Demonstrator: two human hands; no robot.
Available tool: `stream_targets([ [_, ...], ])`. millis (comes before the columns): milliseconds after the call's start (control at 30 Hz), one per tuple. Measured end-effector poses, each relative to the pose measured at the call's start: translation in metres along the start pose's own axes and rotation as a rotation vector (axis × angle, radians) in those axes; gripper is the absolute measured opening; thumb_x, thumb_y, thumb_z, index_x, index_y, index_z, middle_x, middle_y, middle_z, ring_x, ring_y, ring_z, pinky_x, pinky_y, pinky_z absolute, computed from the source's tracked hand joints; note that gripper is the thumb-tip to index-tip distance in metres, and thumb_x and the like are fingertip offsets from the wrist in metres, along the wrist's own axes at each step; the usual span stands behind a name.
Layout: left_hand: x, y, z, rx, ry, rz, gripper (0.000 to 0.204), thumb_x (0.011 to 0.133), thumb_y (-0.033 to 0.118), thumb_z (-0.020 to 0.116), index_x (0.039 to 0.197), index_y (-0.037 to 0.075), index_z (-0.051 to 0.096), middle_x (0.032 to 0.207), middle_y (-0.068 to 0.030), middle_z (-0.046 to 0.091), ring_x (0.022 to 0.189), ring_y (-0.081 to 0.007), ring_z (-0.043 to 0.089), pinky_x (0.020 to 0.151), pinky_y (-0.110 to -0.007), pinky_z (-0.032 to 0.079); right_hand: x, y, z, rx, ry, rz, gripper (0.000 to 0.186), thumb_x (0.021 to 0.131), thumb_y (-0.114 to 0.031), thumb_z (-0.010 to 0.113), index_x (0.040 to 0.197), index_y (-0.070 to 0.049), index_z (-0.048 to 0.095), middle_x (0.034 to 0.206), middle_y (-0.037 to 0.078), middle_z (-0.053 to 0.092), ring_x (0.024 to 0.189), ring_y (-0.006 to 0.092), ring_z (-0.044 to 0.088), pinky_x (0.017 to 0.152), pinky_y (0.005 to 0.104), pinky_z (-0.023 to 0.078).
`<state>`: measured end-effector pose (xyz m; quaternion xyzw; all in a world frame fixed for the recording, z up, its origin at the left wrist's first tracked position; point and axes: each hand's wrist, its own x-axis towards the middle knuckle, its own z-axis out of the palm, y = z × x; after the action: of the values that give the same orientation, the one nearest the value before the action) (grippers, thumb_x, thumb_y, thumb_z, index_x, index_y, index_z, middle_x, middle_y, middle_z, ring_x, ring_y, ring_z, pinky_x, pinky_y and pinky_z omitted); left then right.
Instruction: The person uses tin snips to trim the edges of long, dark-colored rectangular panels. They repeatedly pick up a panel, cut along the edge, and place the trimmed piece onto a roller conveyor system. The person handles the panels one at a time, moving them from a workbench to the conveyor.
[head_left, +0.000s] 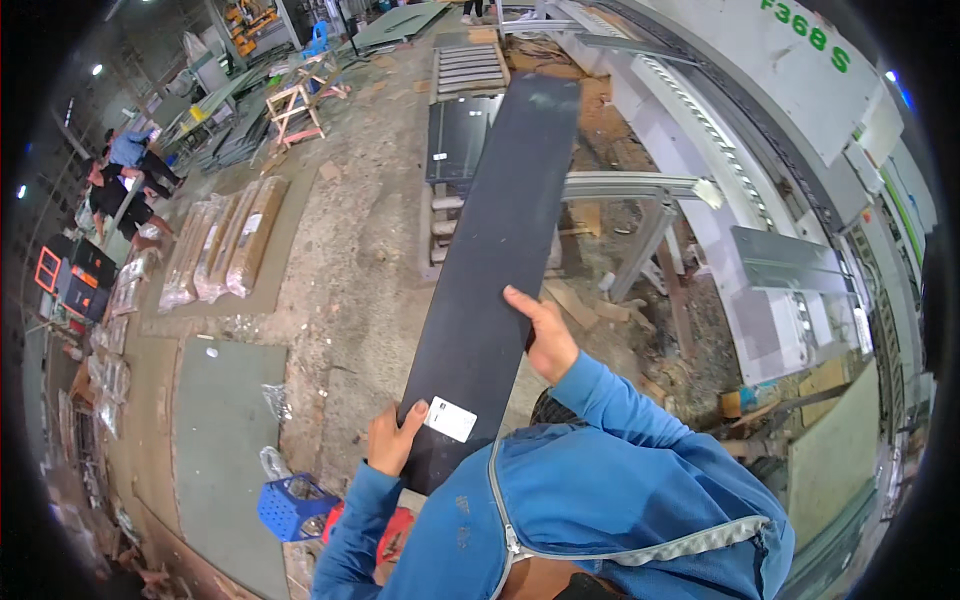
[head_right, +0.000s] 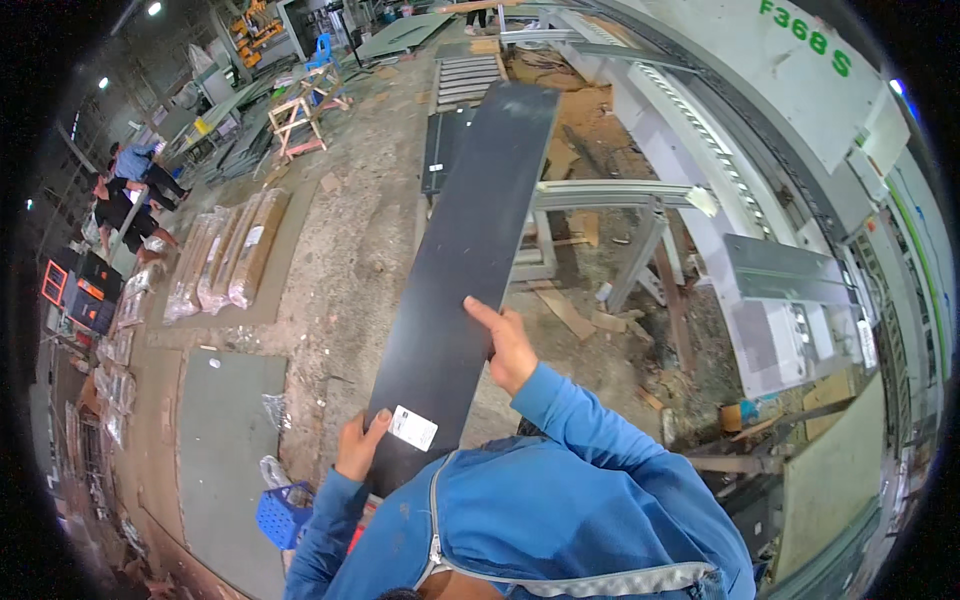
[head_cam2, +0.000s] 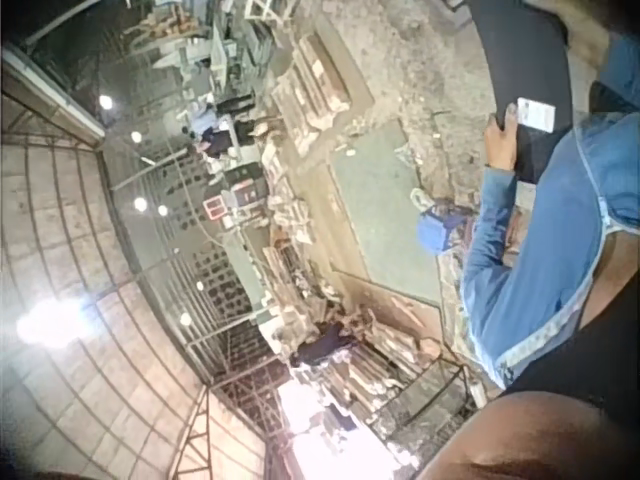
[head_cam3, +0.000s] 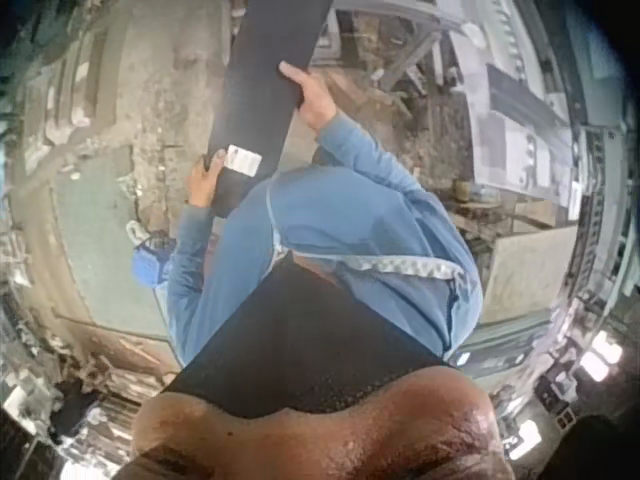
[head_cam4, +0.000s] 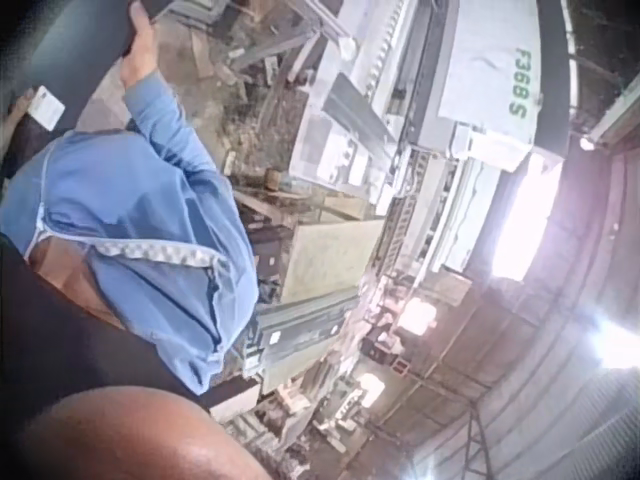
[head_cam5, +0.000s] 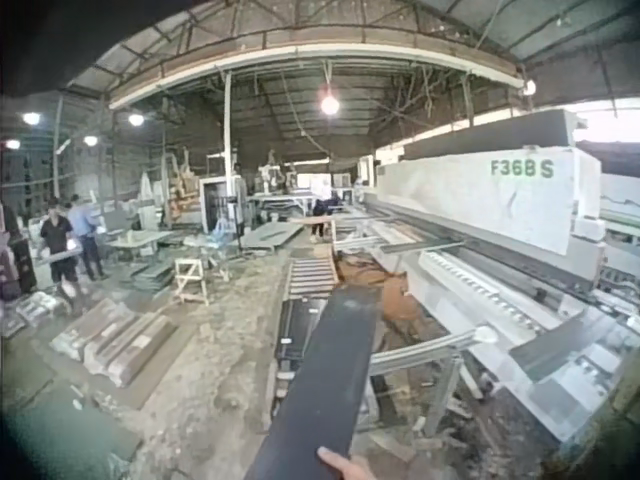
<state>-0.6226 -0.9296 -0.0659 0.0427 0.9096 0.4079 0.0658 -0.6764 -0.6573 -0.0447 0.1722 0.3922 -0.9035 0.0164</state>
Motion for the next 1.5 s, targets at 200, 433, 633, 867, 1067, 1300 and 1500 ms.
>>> stream_targets([
  [200,0.103,-0.056,-0.014,-0.137,0.038,-0.326,0.055,0.082,0.048,0.063,0.079,-0.008,0.061,0.069,-0.0184,0.061,0.066,-0.0176,0.056,0.062,-0.036,0.045,0.173,0.056,0.028,0.105,-0.024,0.32,0.04,0.079,-0.019,0.069,0.107,0.006,0.058,0.101,0.014,0.063,0.088,0.0236,0.062,0.078,0.0357,0.05],
  [433,0.296,-0.118,-0.024,-0.089,-0.01,-0.635,0.07,0.075,0.058,0.063,0.088,-0.01,0.065,0.074,-0.018,0.065,0.074,-0.0201,0.061,0.069,-0.034,0.047,0.388,0.093,0.059,0.355,0.044,0.556,0.033,0.076,-0.01,0.069,0.102,0.007,0.058,0.097,0.015,0.064,0.082,0.0284,0.064,0.071,0.0426,0.055],
  [633,0.51,-0.133,0.011,0.004,-0.144,-0.65,0.08,0.072,0.066,0.06,0.093,-0.011,0.065,0.085,-0.0255,0.066,0.084,-0.0288,0.064,0.076,-0.036,0.047,0.597,0.104,0.038,0.437,0.154,0.466,0.03,0.078,-0.013,0.068,0.1,0.005,0.059,0.093,0.016,0.064,0.081,0.0295,0.064,0.073,0.0419,0.055],
  [867,0.777,-0.144,0.14,-0.572,-0.133,-0.664,0.053,0.079,0.037,0.07,0.105,-0.008,0.062,0.103,-0.0126,0.063,0.086,-0.0209,0.061,0.074,-0.031,0.048,0.851,0.048,-0.024,0.231,0.41,0.25,0.038,0.076,-0.02,0.071,0.102,0.006,0.059,0.098,0.018,0.064,0.082,0.0299,0.063,0.075,0.0428,0.052],
  [1067,0.99,-0.149,0.278,-0.329,-0.129,-0.398,0.083,0.07,0.065,0.064,0.101,-0.012,0.062,0.104,-0.0288,0.061,0.098,-0.0386,0.059,0.086,-0.039,0.044,1.039,-0.008,-0.113,-0.044,0.538,0.108,0.036,0.078,-0.024,0.069,0.098,0.004,0.06,0.089,0.013,0.063,0.073,0.0265,0.061,0.065,0.0393,0.051],
  [1300,1.137,-0.168,0.352,-0.01,-0.233,-0.56,0.095,0.075,0.076,0.042,0.107,-0.012,0.059,0.109,-0.0337,0.056,0.108,-0.0426,0.053,0.092,-0.044,0.04,1.086,0.03,-0.16,-0.362,0.54,0.401,0.051,0.079,-0.048,0.065,0.103,-0.003,0.057,0.085,0.006,0.059,0.077,0.0249,0.058,0.069,0.0391,0.047],
  [1500,1.193,-0.171,0.398,0.194,-0.246,-0.345,0.082,0.085,0.066,0.037,0.113,-0.01,0.054,0.115,-0.0334,0.051,0.111,-0.0452,0.048,0.094,-0.048,0.038,1.13,0.05,-0.193,-0.897,0.54,0.107,0.061,0.082,-0.046,0.06,0.116,0.004,0.055,0.116,0.023,0.057,0.114,0.0383,0.049,0.09,0.044,0.042],
])
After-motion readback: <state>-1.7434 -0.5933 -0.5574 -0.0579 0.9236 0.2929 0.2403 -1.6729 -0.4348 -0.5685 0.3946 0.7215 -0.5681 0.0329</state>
